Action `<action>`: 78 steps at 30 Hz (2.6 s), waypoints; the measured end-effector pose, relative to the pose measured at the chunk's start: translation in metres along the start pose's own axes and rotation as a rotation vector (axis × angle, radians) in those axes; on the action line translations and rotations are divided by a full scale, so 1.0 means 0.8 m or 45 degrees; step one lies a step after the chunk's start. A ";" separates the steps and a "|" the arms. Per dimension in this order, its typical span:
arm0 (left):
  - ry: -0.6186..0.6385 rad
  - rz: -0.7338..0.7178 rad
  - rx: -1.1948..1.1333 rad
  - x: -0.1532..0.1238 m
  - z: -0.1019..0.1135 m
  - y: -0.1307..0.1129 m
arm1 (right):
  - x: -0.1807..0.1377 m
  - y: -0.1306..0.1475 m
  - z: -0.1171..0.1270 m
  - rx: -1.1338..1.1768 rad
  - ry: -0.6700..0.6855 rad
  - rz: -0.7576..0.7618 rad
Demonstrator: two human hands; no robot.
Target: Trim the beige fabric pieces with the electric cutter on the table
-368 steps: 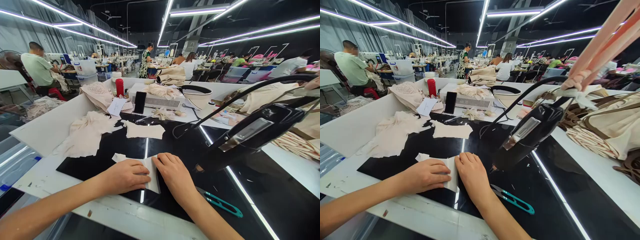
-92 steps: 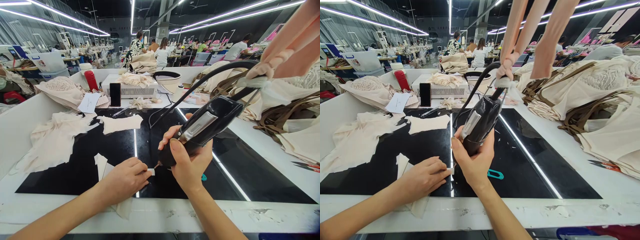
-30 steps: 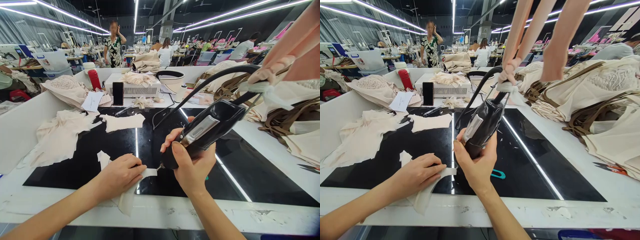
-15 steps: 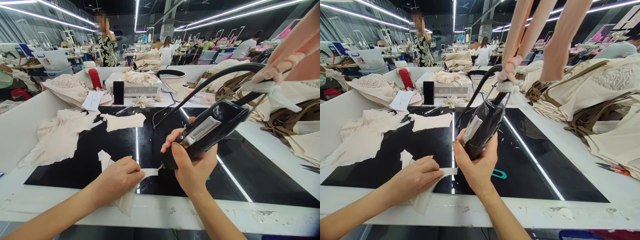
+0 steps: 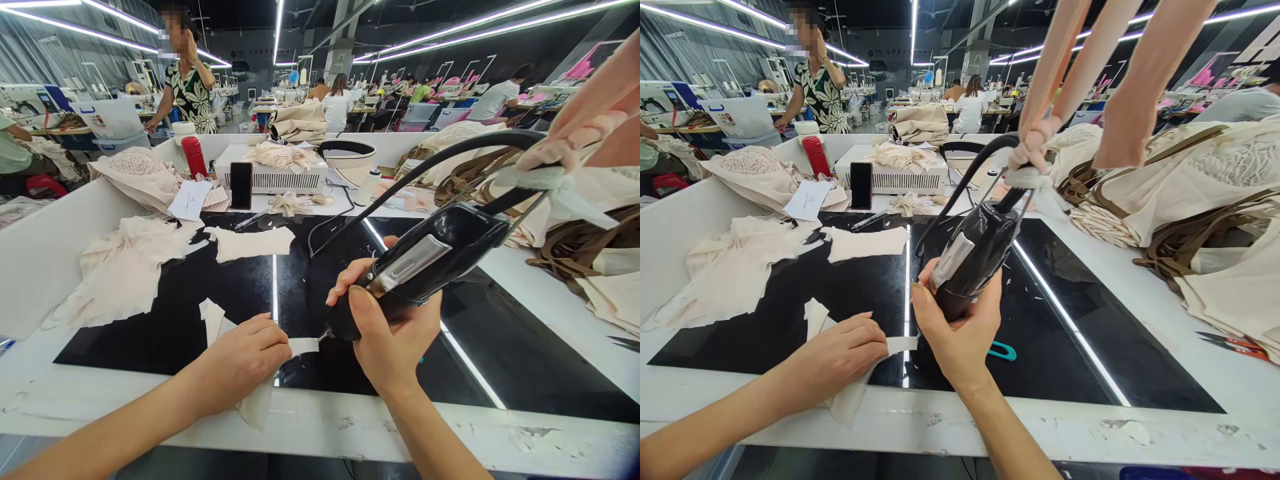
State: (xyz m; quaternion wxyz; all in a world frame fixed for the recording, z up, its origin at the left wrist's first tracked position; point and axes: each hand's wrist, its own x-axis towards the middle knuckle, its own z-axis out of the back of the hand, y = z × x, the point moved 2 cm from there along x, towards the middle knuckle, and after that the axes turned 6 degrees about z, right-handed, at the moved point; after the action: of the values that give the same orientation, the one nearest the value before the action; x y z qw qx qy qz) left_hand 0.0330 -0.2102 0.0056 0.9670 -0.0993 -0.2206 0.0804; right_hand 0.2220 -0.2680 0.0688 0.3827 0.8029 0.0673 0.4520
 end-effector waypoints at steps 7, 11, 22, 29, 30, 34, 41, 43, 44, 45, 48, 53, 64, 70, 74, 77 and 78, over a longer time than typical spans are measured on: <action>0.027 0.089 -0.024 0.003 -0.001 -0.004 | -0.001 0.001 0.000 -0.009 -0.019 0.012; 0.015 0.078 -0.022 0.005 0.001 -0.005 | 0.000 0.002 0.000 0.010 -0.009 0.021; -0.040 0.024 0.076 0.004 0.003 -0.008 | -0.003 -0.002 -0.012 0.095 -0.014 -0.055; -0.015 0.046 0.080 0.004 0.003 -0.008 | -0.007 -0.007 -0.026 0.121 0.015 -0.094; -0.011 0.047 0.077 0.004 0.002 -0.007 | -0.008 -0.007 -0.026 0.111 0.018 -0.097; -0.020 0.042 0.063 0.003 -0.001 -0.007 | -0.009 -0.005 -0.026 0.097 0.025 -0.105; -0.022 0.043 0.063 0.004 0.000 -0.008 | -0.009 -0.004 -0.028 0.119 0.028 -0.093; -0.010 0.048 0.063 0.004 0.000 -0.008 | -0.009 -0.005 -0.028 0.087 0.037 -0.099; -0.004 0.051 0.061 0.004 0.000 -0.007 | -0.009 -0.005 -0.027 0.074 0.041 -0.102; 0.000 0.054 0.060 0.003 0.000 -0.007 | -0.009 -0.005 -0.026 0.066 0.045 -0.101; -0.009 0.052 0.062 0.002 -0.001 -0.006 | -0.007 -0.003 -0.020 0.066 0.034 -0.080; -0.038 0.033 0.053 0.002 -0.001 -0.007 | -0.005 -0.002 -0.010 0.109 0.004 -0.045; -0.044 0.040 0.025 -0.004 -0.004 -0.002 | -0.006 0.000 -0.008 0.100 0.006 -0.073; -0.063 0.059 0.011 -0.005 -0.007 -0.001 | -0.016 0.005 -0.014 0.223 0.065 -0.103; -0.049 0.052 0.013 -0.005 -0.006 0.000 | -0.020 0.005 -0.020 0.235 0.075 -0.112; -0.037 0.061 0.019 -0.004 -0.005 0.000 | -0.019 0.005 -0.021 0.213 0.078 -0.104; -0.034 0.064 0.022 -0.004 -0.005 0.000 | -0.018 0.006 -0.020 0.203 0.076 -0.105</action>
State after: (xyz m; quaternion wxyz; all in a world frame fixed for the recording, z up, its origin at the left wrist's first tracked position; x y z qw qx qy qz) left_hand 0.0322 -0.2117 0.0006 0.9624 -0.0954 -0.2301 0.1079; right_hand 0.2004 -0.2690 0.0668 0.3337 0.8135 0.1474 0.4529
